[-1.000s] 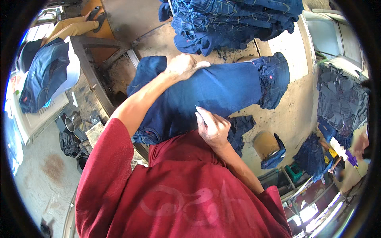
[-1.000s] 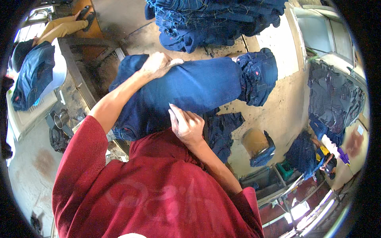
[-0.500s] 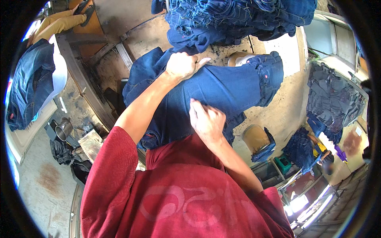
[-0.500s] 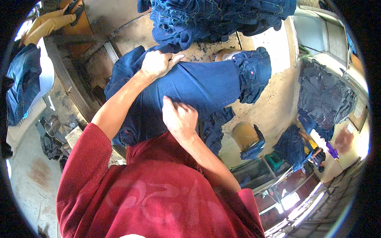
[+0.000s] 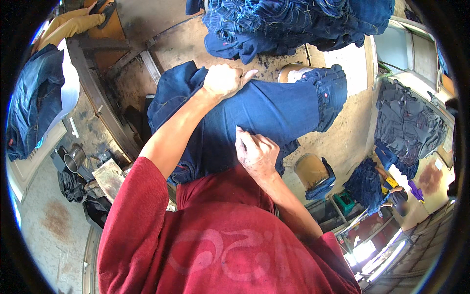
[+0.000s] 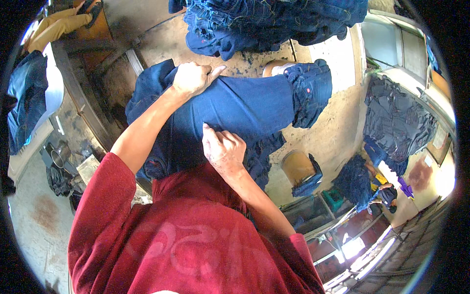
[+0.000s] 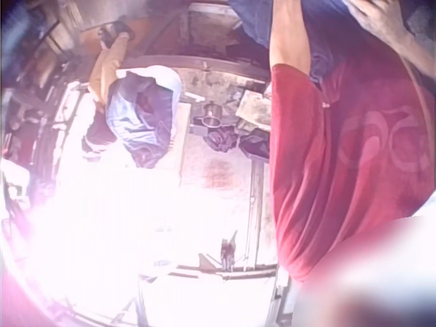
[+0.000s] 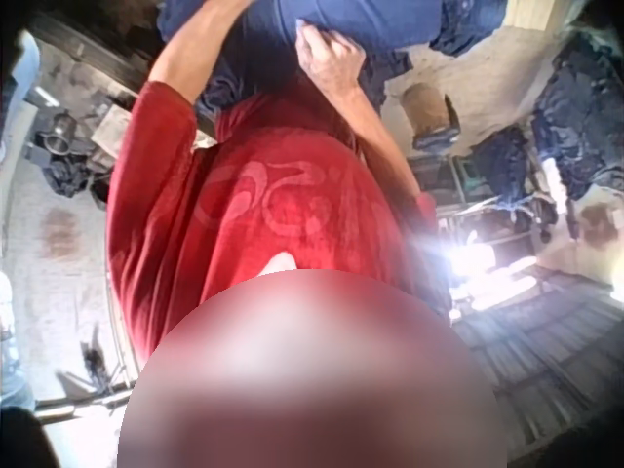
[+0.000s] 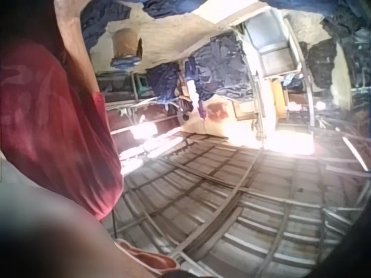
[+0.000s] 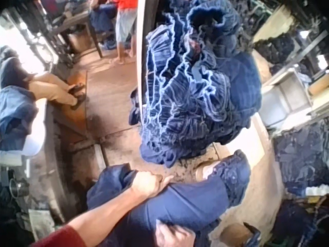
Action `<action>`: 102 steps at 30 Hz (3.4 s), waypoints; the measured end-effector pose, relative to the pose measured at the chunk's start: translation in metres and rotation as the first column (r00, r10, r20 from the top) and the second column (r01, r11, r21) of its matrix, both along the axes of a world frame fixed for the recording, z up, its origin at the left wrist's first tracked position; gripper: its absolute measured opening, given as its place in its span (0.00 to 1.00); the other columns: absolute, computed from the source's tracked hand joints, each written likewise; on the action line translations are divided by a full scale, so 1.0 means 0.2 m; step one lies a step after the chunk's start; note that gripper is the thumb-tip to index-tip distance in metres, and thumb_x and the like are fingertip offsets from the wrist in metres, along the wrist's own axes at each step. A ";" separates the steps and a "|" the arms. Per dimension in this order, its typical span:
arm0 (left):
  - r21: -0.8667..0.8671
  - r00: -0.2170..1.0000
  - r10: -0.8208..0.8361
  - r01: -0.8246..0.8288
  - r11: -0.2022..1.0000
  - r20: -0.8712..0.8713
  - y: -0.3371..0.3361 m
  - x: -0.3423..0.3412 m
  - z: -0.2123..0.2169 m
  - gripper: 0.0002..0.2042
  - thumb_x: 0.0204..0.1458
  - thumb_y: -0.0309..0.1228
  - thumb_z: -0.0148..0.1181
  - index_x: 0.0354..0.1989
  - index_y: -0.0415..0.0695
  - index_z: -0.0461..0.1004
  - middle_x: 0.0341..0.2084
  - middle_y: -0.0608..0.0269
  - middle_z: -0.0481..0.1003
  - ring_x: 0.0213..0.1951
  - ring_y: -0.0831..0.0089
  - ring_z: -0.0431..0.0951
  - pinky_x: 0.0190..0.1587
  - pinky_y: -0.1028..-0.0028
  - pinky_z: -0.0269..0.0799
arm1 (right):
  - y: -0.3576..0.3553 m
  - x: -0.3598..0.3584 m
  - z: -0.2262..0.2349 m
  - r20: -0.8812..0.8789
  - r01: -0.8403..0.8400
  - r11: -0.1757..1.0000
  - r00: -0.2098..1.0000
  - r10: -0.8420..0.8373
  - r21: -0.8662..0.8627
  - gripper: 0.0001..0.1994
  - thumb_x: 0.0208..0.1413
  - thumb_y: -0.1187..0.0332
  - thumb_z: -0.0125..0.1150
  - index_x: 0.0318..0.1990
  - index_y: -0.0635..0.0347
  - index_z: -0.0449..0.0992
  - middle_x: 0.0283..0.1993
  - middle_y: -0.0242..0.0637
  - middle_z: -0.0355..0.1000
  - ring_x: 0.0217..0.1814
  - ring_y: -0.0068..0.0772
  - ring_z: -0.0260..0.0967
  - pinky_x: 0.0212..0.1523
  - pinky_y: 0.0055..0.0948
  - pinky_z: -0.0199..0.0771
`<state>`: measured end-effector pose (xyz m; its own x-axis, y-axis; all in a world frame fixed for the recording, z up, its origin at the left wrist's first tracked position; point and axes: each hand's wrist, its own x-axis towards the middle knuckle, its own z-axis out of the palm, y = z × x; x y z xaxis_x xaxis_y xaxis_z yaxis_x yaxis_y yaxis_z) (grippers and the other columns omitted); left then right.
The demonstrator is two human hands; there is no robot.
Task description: The person repeatedly picks up pairs of denim jeans from a pile, uses a small tool to pull out loose threads and lint from seams and pockets, and places the jeans back on the pile. The process is repeated for multiple pairs throughout the clip.
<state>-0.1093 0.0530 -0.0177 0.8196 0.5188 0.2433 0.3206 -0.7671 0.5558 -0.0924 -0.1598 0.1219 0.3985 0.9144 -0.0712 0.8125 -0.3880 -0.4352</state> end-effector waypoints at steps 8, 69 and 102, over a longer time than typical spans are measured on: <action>-0.006 0.995 -0.006 0.005 1.000 -0.101 -0.01 0.00 -0.04 0.30 0.65 0.59 0.64 0.17 0.49 0.83 0.10 0.52 0.75 0.15 0.54 0.80 0.21 0.58 0.76 | -0.05 0.00 0.00 -0.117 0.115 0.972 0.989 -0.092 0.207 0.07 0.58 0.73 0.74 0.43 0.51 0.85 0.22 0.30 0.74 0.19 0.33 0.73 0.22 0.31 0.73; -0.059 0.962 0.233 -0.243 0.968 -0.143 -0.73 -0.71 0.79 0.08 0.51 0.30 0.77 0.39 0.49 0.85 0.45 0.61 0.80 0.50 0.56 0.77 0.52 0.58 0.71 | -0.31 0.34 0.03 -0.432 0.236 0.958 0.856 -0.283 -0.160 0.11 0.70 0.62 0.68 0.41 0.60 0.81 0.32 0.33 0.81 0.33 0.32 0.76 0.36 0.35 0.74; -0.933 0.849 0.389 -0.334 -0.131 -0.358 -1.03 -0.57 1.06 0.07 0.70 0.31 0.56 0.41 0.41 0.75 0.25 0.71 0.73 0.18 0.85 0.61 0.25 0.75 0.67 | -0.41 0.37 0.15 -0.825 0.215 0.974 0.537 -0.176 -0.068 0.16 0.71 0.58 0.69 0.41 0.65 0.81 0.31 0.30 0.78 0.36 0.18 0.69 0.38 0.29 0.71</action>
